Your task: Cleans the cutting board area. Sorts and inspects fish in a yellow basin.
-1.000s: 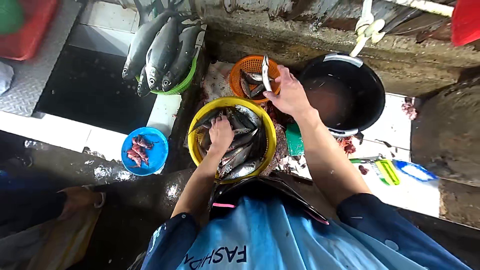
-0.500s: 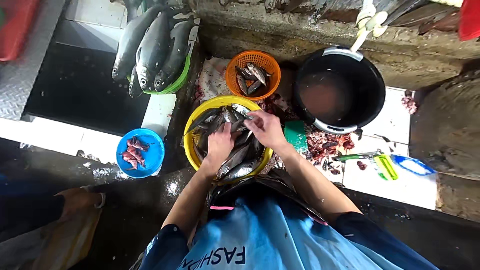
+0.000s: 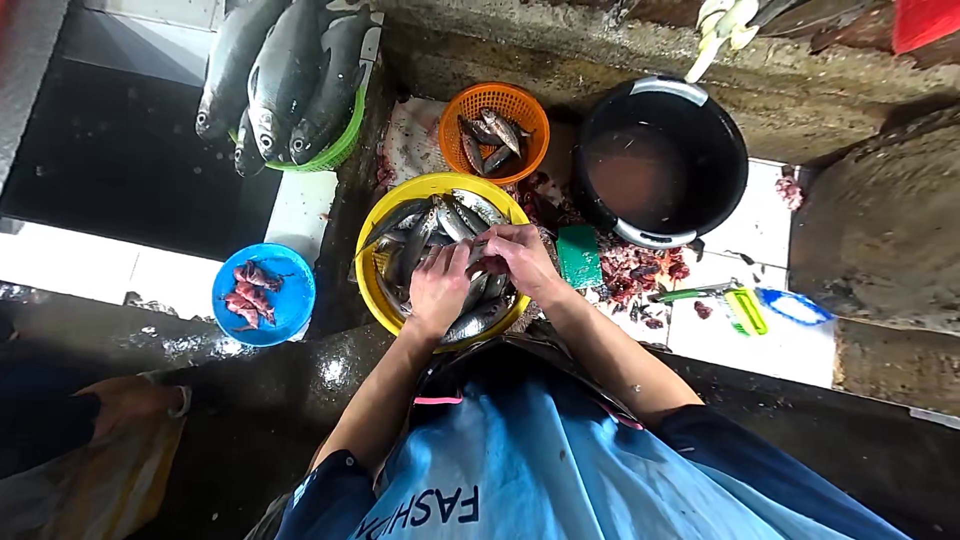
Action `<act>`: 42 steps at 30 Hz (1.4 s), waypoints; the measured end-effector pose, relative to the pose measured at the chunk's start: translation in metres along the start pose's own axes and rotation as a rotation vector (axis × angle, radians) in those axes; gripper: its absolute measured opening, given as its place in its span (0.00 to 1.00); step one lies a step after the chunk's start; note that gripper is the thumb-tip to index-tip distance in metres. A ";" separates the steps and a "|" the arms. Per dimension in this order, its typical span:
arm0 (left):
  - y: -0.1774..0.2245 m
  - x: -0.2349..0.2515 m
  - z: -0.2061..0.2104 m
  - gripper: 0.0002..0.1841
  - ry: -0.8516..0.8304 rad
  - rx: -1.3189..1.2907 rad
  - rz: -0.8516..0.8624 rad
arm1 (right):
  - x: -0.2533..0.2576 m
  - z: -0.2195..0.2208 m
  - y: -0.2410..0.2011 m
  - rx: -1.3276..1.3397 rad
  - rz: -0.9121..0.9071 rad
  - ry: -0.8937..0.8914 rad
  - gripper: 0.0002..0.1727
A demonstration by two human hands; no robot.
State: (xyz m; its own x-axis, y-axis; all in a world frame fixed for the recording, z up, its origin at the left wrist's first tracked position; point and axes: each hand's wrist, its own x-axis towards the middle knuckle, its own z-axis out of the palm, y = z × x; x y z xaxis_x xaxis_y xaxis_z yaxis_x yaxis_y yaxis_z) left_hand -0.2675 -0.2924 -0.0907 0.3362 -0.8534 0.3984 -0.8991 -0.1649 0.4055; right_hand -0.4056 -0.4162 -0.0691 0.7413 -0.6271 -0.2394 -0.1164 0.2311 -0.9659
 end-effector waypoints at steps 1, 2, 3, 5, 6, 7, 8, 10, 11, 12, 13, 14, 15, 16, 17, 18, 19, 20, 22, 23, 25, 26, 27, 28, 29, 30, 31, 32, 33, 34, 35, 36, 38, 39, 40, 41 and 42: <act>0.004 0.000 -0.003 0.17 -0.073 0.014 -0.046 | 0.000 0.000 -0.001 -0.013 0.005 -0.003 0.10; 0.007 0.001 -0.006 0.18 -0.150 0.017 -0.092 | -0.001 -0.001 -0.003 -0.029 0.006 -0.012 0.11; 0.010 0.001 -0.008 0.18 -0.214 0.010 -0.132 | -0.002 -0.001 -0.004 -0.048 0.005 -0.025 0.12; 0.014 0.001 -0.013 0.17 -0.340 -0.014 -0.210 | -0.005 -0.003 -0.005 -0.121 -0.005 -0.040 0.12; 0.017 0.002 -0.015 0.17 -0.404 -0.025 -0.245 | -0.007 -0.003 -0.004 -0.182 -0.012 -0.025 0.12; 0.021 0.002 -0.016 0.17 -0.461 -0.041 -0.280 | -0.009 -0.004 -0.003 -0.264 -0.023 0.001 0.12; 0.024 0.003 -0.016 0.18 -0.508 -0.072 -0.313 | -0.009 -0.004 -0.001 -0.363 -0.044 0.053 0.11; 0.029 0.003 -0.017 0.22 -0.574 -0.208 -0.402 | -0.009 -0.003 0.003 -0.562 -0.115 0.176 0.13; 0.030 0.002 -0.017 0.24 -0.575 -0.277 -0.427 | -0.010 -0.003 0.003 -0.635 -0.132 0.215 0.17; 0.030 0.001 -0.016 0.28 -0.567 -0.334 -0.435 | -0.009 -0.003 0.004 -0.682 -0.151 0.250 0.20; 0.030 0.000 -0.014 0.30 -0.566 -0.385 -0.443 | -0.010 -0.002 0.007 -0.710 -0.187 0.286 0.22; 0.031 0.000 -0.013 0.31 -0.578 -0.420 -0.450 | -0.011 -0.002 0.012 -0.738 -0.268 0.323 0.20; 0.032 -0.001 -0.013 0.30 -0.583 -0.452 -0.456 | -0.012 -0.002 0.020 -0.767 -0.394 0.354 0.15; 0.033 -0.002 -0.011 0.28 -0.572 -0.482 -0.456 | -0.015 -0.005 0.027 -0.807 -0.508 0.359 0.10; 0.037 -0.003 -0.010 0.28 -0.559 -0.506 -0.459 | -0.018 -0.009 0.033 -0.853 -0.578 0.341 0.09; 0.042 -0.003 -0.009 0.27 -0.555 -0.515 -0.459 | -0.023 -0.012 0.037 -0.873 -0.599 0.318 0.12; 0.046 -0.003 -0.010 0.27 -0.572 -0.495 -0.439 | -0.026 -0.013 0.041 -0.847 -0.587 0.300 0.14; 0.048 -0.005 -0.012 0.25 -0.584 -0.445 -0.388 | -0.028 -0.011 0.043 -0.764 -0.562 0.274 0.14; 0.053 -0.006 -0.023 0.20 -0.615 -0.334 -0.252 | -0.030 -0.002 0.040 -0.588 -0.530 0.224 0.16; 0.056 -0.004 -0.029 0.19 -0.613 -0.335 -0.244 | -0.032 0.003 0.037 -0.546 -0.505 0.236 0.18; 0.058 0.003 -0.039 0.17 -0.615 -0.464 -0.332 | -0.037 0.011 0.034 -0.487 -0.401 0.285 0.21; 0.058 0.004 -0.041 0.17 -0.607 -0.528 -0.365 | -0.038 0.015 0.034 -0.451 -0.347 0.311 0.23; 0.058 0.004 -0.039 0.17 -0.584 -0.571 -0.378 | -0.038 0.019 0.034 -0.409 -0.296 0.336 0.24; 0.058 0.002 -0.035 0.17 -0.559 -0.594 -0.386 | -0.039 0.024 0.032 -0.357 -0.248 0.358 0.25; 0.057 -0.001 -0.031 0.18 -0.541 -0.602 -0.391 | -0.039 0.029 0.029 -0.305 -0.207 0.377 0.25; 0.057 -0.002 -0.029 0.18 -0.537 -0.602 -0.400 | -0.038 0.031 0.028 -0.274 -0.188 0.375 0.24; 0.056 -0.003 -0.028 0.19 -0.541 -0.604 -0.409 | -0.037 0.029 0.030 -0.265 -0.205 0.352 0.24; 0.054 -0.003 -0.029 0.21 -0.554 -0.609 -0.422 | -0.035 0.024 0.035 -0.282 -0.250 0.323 0.24; 0.053 -0.001 -0.031 0.22 -0.573 -0.606 -0.430 | -0.033 0.019 0.039 -0.335 -0.299 0.303 0.24; 0.052 0.001 -0.033 0.24 -0.601 -0.598 -0.434 | -0.031 0.012 0.043 -0.415 -0.358 0.282 0.23; 0.050 0.001 -0.033 0.25 -0.626 -0.589 -0.430 | -0.029 0.005 0.048 -0.504 -0.425 0.268 0.22; 0.047 0.000 -0.031 0.25 -0.645 -0.578 -0.428 | -0.028 -0.004 0.055 -0.573 -0.478 0.227 0.22; 0.046 -0.003 -0.021 0.24 -0.669 -0.550 -0.417 | -0.021 -0.034 0.081 -0.627 -0.610 0.129 0.22; 0.044 -0.003 -0.017 0.24 -0.682 -0.535 -0.403 | -0.016 -0.047 0.093 -0.620 -0.662 0.089 0.22; 0.043 -0.004 -0.014 0.23 -0.690 -0.526 -0.388 | -0.018 -0.050 0.089 -0.615 -0.646 0.062 0.23; 0.042 -0.004 -0.013 0.24 -0.701 -0.528 -0.368 | -0.028 -0.044 0.066 -0.609 -0.519 0.024 0.24; 0.041 -0.003 -0.014 0.24 -0.711 -0.532 -0.349 | -0.035 -0.039 0.045 -0.587 -0.399 0.002 0.24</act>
State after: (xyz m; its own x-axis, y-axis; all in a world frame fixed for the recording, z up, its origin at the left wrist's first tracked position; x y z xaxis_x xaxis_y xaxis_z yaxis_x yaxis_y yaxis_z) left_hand -0.3017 -0.2900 -0.0640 0.1551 -0.9283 -0.3380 -0.4764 -0.3700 0.7976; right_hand -0.4626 -0.4123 -0.1080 0.8002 -0.5820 0.1447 -0.1736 -0.4556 -0.8731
